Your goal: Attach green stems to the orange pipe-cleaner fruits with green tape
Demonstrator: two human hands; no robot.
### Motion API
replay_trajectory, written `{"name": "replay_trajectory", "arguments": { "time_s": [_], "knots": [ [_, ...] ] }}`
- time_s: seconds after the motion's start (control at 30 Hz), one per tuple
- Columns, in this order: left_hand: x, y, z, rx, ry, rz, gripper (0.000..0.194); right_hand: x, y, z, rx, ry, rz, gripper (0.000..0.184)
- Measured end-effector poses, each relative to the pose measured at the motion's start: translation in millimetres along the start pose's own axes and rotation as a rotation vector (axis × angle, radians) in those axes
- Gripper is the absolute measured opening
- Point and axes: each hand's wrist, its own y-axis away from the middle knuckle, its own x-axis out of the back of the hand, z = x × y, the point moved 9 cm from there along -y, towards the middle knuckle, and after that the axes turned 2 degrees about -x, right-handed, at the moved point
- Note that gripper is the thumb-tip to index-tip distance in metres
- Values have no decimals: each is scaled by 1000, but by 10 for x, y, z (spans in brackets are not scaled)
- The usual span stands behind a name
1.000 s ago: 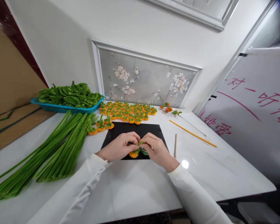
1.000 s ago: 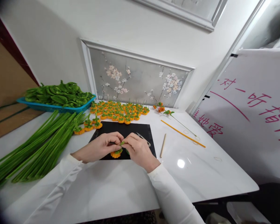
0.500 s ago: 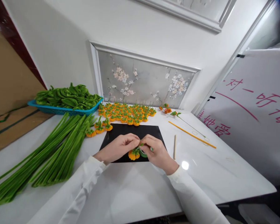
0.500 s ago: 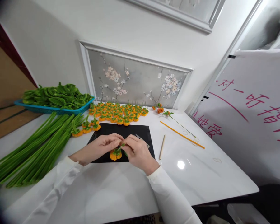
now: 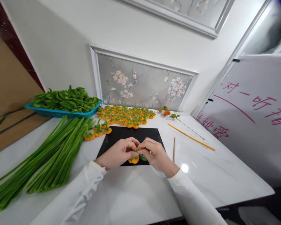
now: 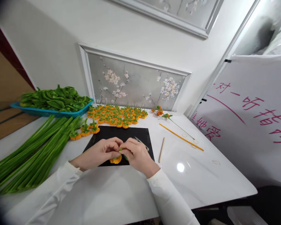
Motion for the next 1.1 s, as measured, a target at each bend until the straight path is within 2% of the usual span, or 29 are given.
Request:
{"name": "replay_trajectory", "arguments": {
  "time_s": [0.13, 0.27, 0.4, 0.5, 0.57, 0.67, 0.73, 0.9, 1.1],
  "knots": [
    [-42, 6, 26, -3, 20, -78, 26, -1, -6, -41, 12, -68, -33, 15],
    [-60, 8, 46, -3, 39, -128, 20, 8, -9, -32, -21, -106, -38, 13],
    [26, -5, 54, -11, 16, 11, 14, 43, -6, 65, -112, -81, 34, 8],
    [46, -9, 104, -60, -110, 127, 16, 47, 5, 130, -168, -64, 78, 8],
    [42, -11, 131, -89, -170, 183, 9, 36, 9, 152, -183, -53, 87, 8],
    [64, -11, 111, -88, -180, 239, 14, 17, 5, 161, -172, -34, 72, 9],
    [68, -13, 59, -61, -144, 224, 15, 10, -5, 146, -140, -33, 52, 8],
    [10, -16, -44, -5, -10, 100, 15, 5, -20, 96, -81, -11, -7, 10],
    [-7, -24, -9, -16, 68, 43, 17, 11, -12, 84, -98, -47, -54, 9]
  ]
}}
